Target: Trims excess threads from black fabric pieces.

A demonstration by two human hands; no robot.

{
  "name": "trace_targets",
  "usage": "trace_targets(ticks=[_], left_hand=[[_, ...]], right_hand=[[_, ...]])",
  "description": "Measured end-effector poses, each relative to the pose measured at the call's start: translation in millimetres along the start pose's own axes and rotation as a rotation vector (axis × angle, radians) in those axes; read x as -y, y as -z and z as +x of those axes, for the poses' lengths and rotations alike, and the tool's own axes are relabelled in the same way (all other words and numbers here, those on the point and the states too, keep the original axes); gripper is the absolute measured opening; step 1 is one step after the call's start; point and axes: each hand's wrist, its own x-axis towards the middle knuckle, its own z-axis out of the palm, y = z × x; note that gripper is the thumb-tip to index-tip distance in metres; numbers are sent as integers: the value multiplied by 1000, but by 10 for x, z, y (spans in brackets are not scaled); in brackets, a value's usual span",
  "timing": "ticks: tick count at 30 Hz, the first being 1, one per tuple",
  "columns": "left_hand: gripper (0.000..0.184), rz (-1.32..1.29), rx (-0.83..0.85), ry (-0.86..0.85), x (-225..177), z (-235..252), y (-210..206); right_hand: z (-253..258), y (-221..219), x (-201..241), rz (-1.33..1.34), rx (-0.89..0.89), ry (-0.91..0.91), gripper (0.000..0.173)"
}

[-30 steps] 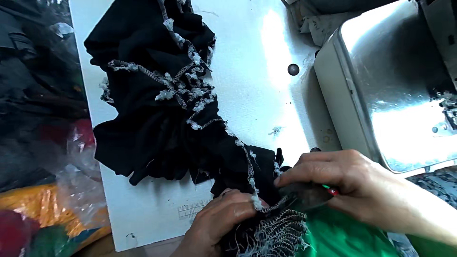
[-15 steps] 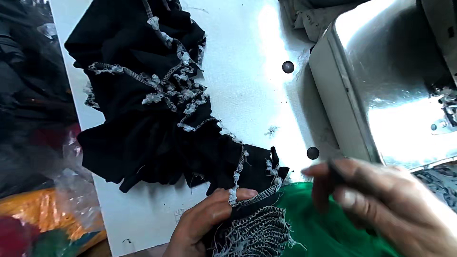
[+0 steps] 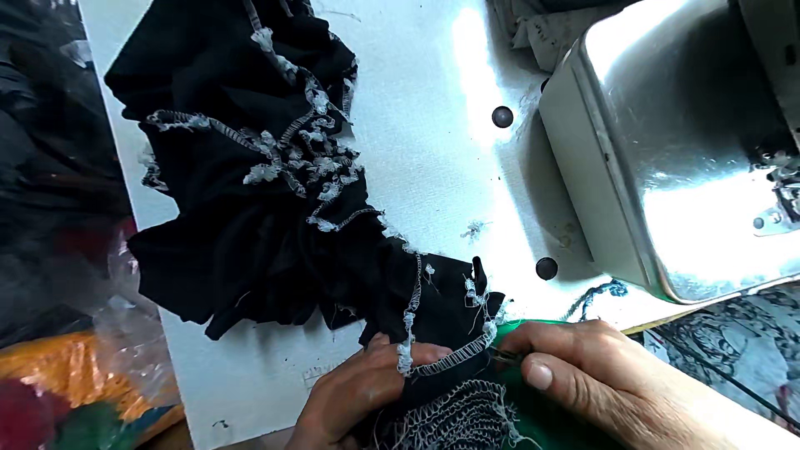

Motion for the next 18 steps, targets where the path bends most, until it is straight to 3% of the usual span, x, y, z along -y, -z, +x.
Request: trace_targets(ticks=[7, 11, 13, 18], left_hand=[[25, 23, 57, 5, 17, -19, 11], [30, 97, 38, -18, 55, -49, 27], [30, 196, 33, -50, 60, -70, 29], [25, 416, -8, -106, -8, -106, -20]], right_hand=[[70, -62, -42, 163, -103, 41, 39], [54, -14, -46, 266, -247, -39, 37], [53, 36, -33, 225, -280, -53, 43], [113, 123, -2, -113, -287, 137, 52]])
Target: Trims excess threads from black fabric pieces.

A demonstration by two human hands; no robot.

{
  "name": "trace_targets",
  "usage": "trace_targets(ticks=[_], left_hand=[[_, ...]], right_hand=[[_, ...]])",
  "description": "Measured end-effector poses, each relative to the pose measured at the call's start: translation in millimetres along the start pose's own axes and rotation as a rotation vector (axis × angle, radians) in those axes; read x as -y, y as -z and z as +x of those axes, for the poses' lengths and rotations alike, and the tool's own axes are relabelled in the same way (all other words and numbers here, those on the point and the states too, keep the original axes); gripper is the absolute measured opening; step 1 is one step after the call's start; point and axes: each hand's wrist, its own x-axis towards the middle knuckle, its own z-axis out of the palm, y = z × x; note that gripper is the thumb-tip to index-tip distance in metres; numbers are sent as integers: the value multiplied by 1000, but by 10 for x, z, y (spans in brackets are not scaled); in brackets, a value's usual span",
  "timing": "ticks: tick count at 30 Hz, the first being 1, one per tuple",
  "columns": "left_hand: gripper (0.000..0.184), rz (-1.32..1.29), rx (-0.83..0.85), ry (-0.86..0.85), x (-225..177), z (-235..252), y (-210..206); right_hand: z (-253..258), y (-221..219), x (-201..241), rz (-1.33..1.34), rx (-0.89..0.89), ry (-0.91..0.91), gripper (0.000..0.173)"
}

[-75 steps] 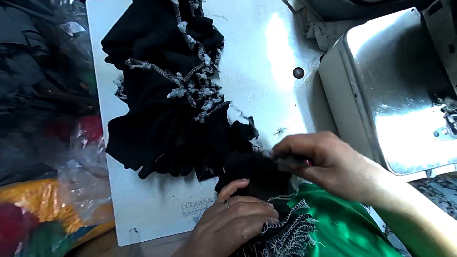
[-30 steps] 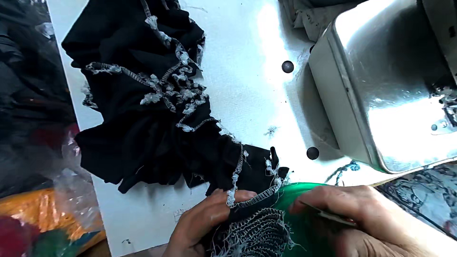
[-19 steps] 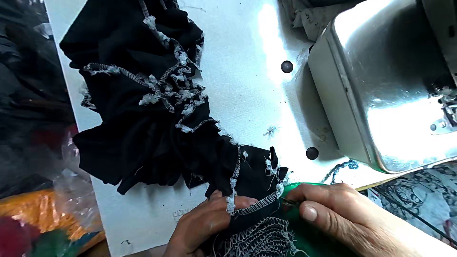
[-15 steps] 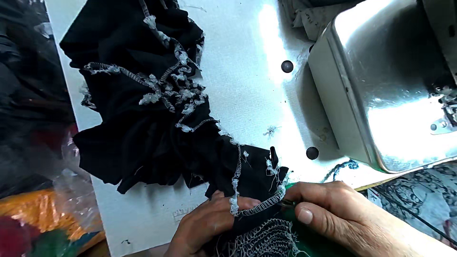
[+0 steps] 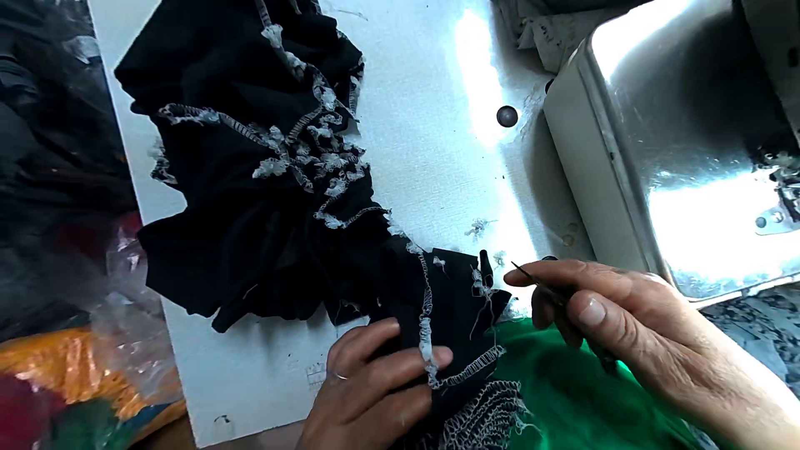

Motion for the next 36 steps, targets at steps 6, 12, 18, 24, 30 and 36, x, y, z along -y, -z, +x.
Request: trace_targets(ticks=[6, 12, 18, 24, 30, 36], left_hand=[[16, 188, -56, -25, -106, 23, -97], [23, 268, -17, -51, -209, 42, -62], [20, -3, 8, -29, -100, 38, -104], [20, -126, 17, -63, -29, 44, -132], [19, -143, 58, -77, 3, 55, -111], [20, -155, 74, -63, 13, 62, -102]], right_hand=[[126, 15, 89, -69, 209, 139, 50], [297, 32, 24, -99, 451, 166, 45], [446, 148, -87, -18, 646, 53, 40], [538, 115, -77, 69, 822, -9, 41], [573, 22, -39, 111, 835, -10, 37], [587, -53, -59, 182, 796, 63, 32]])
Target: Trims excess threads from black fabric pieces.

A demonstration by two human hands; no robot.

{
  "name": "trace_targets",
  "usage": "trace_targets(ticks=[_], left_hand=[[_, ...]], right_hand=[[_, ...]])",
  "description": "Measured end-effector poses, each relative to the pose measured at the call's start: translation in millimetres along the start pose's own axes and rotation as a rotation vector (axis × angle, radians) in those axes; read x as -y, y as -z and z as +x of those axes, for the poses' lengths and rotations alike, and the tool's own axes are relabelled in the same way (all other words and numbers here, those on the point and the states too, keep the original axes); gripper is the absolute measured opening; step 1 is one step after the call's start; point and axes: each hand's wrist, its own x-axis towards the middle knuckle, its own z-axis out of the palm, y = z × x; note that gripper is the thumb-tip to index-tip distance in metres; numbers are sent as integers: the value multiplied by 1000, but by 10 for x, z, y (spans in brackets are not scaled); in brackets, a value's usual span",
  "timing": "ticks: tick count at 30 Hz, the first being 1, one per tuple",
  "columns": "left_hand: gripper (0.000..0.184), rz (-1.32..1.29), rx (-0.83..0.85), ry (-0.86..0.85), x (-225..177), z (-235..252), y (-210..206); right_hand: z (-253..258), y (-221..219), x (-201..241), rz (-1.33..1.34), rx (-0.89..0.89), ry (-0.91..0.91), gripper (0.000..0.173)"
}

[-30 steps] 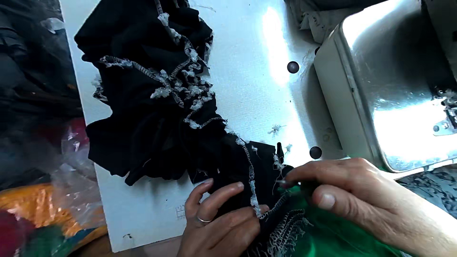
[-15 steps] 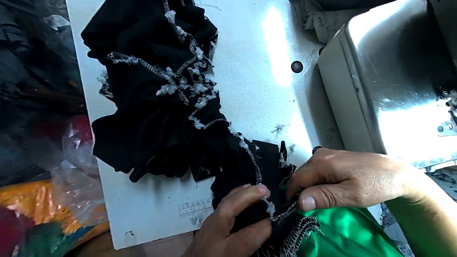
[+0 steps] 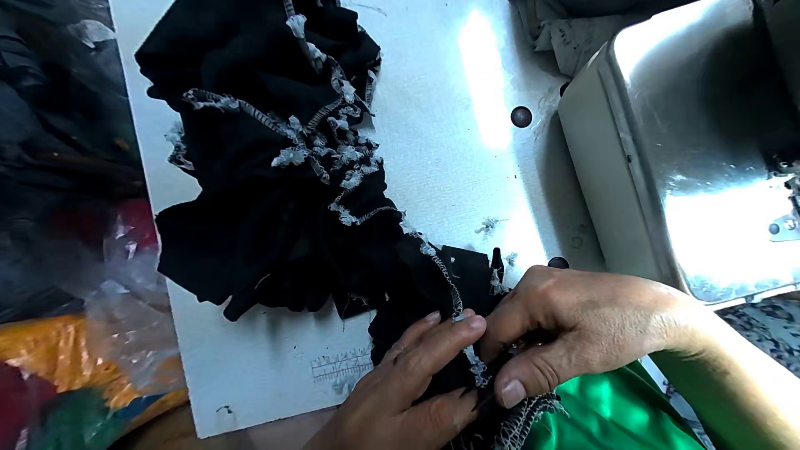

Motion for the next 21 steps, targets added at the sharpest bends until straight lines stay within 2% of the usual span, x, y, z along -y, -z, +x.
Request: trace_targets(ticks=[5, 9, 14, 17, 21], left_hand=[[21, -18, 25, 4, -10, 4, 24], [18, -29, 30, -4, 3, 17, 12], [23, -17, 39, 37, -41, 22, 25], [28, -27, 68, 44, -46, 23, 43], [28, -40, 82, 33, -48, 23, 45]], right_hand=[[-32, -15, -34, 24, -34, 32, 31], [-12, -32, 8, 19, -15, -82, 30], [-61, 24, -32, 79, -43, 133, 33], [-92, 36, -14, 48, -204, 105, 34], [-18, -54, 60, -27, -505, -188, 42]])
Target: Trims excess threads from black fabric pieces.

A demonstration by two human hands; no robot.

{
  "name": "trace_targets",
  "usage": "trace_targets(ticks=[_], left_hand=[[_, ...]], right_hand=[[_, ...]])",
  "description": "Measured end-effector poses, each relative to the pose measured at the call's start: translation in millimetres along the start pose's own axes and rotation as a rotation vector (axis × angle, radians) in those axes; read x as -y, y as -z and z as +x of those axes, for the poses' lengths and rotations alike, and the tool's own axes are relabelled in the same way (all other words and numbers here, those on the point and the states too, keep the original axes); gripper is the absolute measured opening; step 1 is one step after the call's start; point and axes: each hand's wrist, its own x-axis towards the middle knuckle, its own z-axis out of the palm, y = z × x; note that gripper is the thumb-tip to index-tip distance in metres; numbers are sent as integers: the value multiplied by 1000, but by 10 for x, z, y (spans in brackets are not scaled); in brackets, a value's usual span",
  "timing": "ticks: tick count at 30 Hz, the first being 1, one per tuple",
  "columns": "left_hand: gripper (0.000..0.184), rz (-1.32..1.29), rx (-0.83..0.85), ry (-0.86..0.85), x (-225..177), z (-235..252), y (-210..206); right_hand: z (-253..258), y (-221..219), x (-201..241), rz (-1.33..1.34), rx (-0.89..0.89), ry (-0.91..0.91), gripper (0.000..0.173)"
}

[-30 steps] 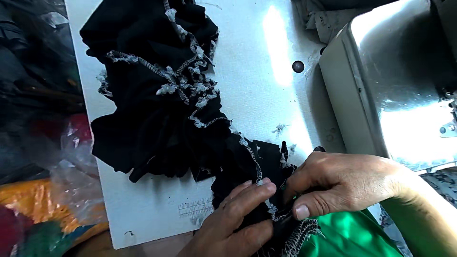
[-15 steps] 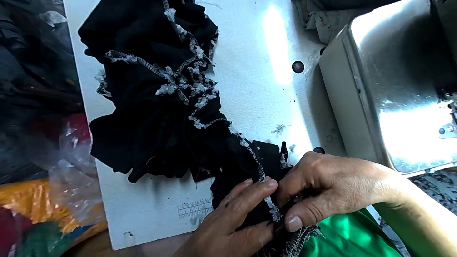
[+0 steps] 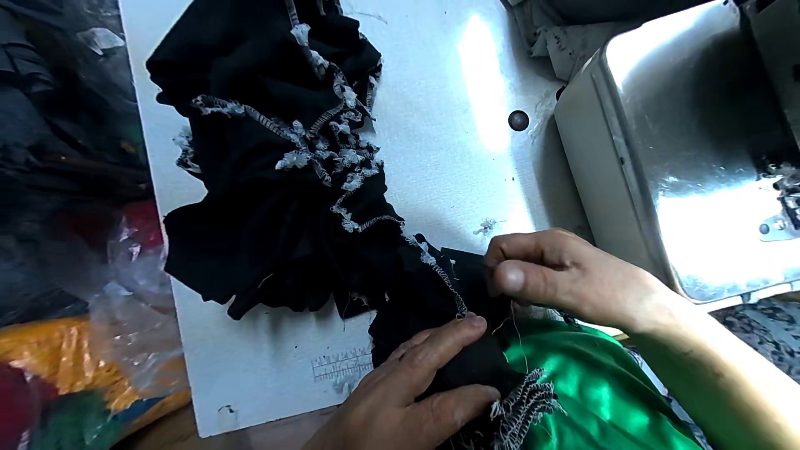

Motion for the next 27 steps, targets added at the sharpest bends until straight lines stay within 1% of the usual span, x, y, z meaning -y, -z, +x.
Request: trace_targets(ticks=[2, 4, 8, 10, 12, 13, 16, 18, 19, 21, 24, 27], left_hand=[[28, 8, -4, 0, -4, 1, -6], [28, 23, -5, -6, -9, 10, -11], [27, 41, 2, -32, -8, 26, 5], [23, 59, -4, -63, 11, 32, 2], [21, 69, -22, -69, 24, 29, -7], [22, 69, -32, -58, 26, 19, -9], [25, 87, -80, -81, 65, -2, -31], [29, 71, -121, -109, 115, -9, -58], [30, 52, -131, -108, 139, -13, -66], [32, 7, -150, -111, 165, -9, -69], [28, -81, -169, -134, 121, 16, -27], [24, -125, -159, -163, 86, 59, 9]], right_hand=[[51, -62, 90, -136, -25, -127, 41], [131, -126, 149, -221, 26, -179, 36], [262, -206, 197, -313, 119, -86, 17], [289, -231, 190, -371, 123, -41, 10], [279, -219, 196, -351, 75, -21, 4], [268, -191, 196, -299, 13, 0, 4], [231, 11, 212, -84, -176, 81, 14], [182, 151, 233, 44, -225, 164, 14], [149, 193, 230, 84, -212, 187, 16], [81, 191, 170, 55, -152, 179, 15], [-7, 72, 63, -49, -79, 7, 15], [-76, 2, -7, 32, 12, -47, 15]])
